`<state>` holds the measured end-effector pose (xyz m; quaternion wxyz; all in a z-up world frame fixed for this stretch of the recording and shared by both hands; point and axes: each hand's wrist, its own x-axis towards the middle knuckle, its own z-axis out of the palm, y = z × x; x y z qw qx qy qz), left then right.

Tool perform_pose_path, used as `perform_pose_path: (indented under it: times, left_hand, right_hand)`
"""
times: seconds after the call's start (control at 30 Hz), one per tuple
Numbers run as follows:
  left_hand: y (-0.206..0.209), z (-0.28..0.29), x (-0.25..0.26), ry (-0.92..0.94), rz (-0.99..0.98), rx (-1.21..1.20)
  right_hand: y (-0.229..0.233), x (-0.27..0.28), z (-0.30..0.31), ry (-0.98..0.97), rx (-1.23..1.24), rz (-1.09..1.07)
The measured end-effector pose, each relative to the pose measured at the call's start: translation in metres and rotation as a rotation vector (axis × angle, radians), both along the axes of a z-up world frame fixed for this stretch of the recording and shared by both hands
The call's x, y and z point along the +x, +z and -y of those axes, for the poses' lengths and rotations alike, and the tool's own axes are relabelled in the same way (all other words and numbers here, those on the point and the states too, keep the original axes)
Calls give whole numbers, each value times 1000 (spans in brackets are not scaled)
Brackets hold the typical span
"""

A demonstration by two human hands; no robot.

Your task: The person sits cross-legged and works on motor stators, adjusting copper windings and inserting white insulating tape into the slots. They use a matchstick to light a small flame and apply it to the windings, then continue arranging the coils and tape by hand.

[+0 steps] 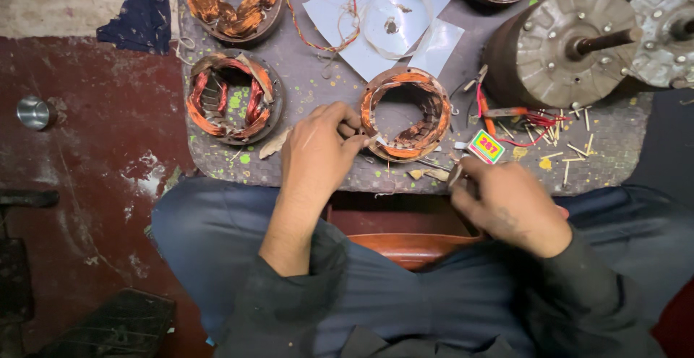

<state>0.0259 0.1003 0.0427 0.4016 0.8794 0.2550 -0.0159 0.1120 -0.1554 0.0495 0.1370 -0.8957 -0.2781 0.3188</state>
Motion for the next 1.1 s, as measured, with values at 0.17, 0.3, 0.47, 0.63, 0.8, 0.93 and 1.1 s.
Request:
perform_pose_path:
  times: [0.17, 0.3, 0.47, 0.63, 0.8, 0.93, 1.1]
  left_hand:
    - [1, 1, -15, -118, -97, 151]
    - [8, 1, -23, -446, -235, -169]
    - [8, 44, -10, -398, 4, -359]
    - [2, 77, -6, -243, -66, -363]
    - [-6, 87, -8, -339, 13, -385]
    - [-8, 88, -10, -405, 2, -280]
    - [-10, 89, -12, -404, 3, -376]
  right_hand:
    - [-4, -4, -8, 118, -219, -11]
    - [-1, -3, -9, 157, -224, -43]
    - [-9, -9, -5, 263, -269, 30]
    - [-24, -21, 7, 333, -317, 153]
    - [-7, 1, 18, 116, -367, 209]
    - [9, 28, 40, -89, -325, 346]
    - [10, 68, 108, -234, -433, 413]
